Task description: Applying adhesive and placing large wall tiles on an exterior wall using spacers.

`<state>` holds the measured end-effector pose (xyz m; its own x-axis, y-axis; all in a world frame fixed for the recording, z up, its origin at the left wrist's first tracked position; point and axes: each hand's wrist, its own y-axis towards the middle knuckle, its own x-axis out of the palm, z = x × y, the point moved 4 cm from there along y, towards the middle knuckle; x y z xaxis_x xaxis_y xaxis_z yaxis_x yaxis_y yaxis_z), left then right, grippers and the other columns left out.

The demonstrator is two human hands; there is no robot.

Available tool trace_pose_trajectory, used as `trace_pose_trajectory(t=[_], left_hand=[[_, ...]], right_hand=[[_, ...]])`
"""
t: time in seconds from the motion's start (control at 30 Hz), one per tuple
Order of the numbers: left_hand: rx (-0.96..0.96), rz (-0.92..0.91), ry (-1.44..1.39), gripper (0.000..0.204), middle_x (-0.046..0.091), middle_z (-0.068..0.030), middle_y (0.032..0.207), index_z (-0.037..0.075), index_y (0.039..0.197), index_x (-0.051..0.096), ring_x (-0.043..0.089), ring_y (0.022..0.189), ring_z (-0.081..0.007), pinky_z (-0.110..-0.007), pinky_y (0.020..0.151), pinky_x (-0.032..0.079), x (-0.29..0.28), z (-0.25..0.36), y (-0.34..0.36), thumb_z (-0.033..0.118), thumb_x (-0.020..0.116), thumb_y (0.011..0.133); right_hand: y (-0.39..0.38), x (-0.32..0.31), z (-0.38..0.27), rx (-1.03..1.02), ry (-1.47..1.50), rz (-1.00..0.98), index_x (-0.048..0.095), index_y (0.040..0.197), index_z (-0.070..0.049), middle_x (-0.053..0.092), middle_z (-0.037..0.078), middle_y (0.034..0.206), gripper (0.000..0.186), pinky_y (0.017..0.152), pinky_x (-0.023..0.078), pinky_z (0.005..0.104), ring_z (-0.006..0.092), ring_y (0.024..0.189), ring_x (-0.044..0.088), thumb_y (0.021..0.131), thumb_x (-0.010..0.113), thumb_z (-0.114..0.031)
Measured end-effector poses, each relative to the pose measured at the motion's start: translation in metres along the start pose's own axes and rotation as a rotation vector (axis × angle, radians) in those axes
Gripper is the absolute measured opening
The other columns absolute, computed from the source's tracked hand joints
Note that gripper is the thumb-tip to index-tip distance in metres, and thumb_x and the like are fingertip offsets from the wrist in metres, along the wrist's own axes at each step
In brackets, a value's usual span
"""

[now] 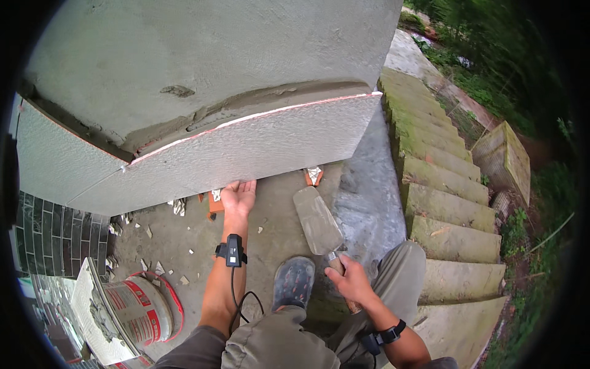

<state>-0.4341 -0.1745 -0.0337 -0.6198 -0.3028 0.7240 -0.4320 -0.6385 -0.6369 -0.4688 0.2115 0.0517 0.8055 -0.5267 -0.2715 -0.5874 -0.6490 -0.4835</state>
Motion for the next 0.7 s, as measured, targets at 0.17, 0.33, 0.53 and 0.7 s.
trace_pose_trajectory(t=[0.17,0.33,0.53,0.7], left_hand=[[0.019,-0.003,0.001,0.052,0.035,-0.0236,0.154,-0.012,0.144,0.034,0.030,0.148,-0.0375,-0.049,0.128,0.020,-0.003,0.008,0.001,0.004,0.039,0.095],[-0.028,0.015,0.089,0.057,0.029,-0.0237,0.159,-0.012,0.149,0.028,0.028,0.150,-0.0368,-0.049,0.126,0.024,-0.001,-0.007,-0.011,0.005,0.038,0.096],[-0.001,0.014,0.146,0.057,0.028,-0.0249,0.159,-0.011,0.151,0.027,0.032,0.148,-0.0384,-0.050,0.124,0.029,-0.008,-0.003,-0.015,0.007,0.041,0.098],[0.069,0.071,0.451,0.048,0.052,-0.0264,0.141,-0.011,0.143,0.039,0.057,0.128,-0.0394,-0.048,0.109,0.050,-0.046,0.020,-0.044,0.016,0.047,0.103]], right_hand=[[0.002,0.002,0.002,-0.025,-0.051,0.024,0.056,0.094,0.003,0.053,0.012,0.070,0.030,0.063,0.046,0.0385,0.0179,0.067,0.047,0.090,0.074,-0.022],[0.000,-0.003,0.008,-0.024,-0.004,0.053,0.058,0.096,0.003,0.056,0.014,0.072,0.029,0.064,0.047,0.0390,0.0183,0.067,0.048,0.090,0.074,-0.021],[0.006,0.001,-0.007,-0.087,-0.118,0.021,0.060,0.100,0.002,0.060,0.021,0.076,0.031,0.066,0.049,0.0428,0.0329,0.068,0.058,0.089,0.073,-0.024],[0.030,0.015,-0.040,-0.216,-0.222,-0.006,0.060,0.103,0.003,0.063,0.028,0.079,0.034,0.066,0.050,0.0497,0.0489,0.077,0.063,0.089,0.070,-0.026]])
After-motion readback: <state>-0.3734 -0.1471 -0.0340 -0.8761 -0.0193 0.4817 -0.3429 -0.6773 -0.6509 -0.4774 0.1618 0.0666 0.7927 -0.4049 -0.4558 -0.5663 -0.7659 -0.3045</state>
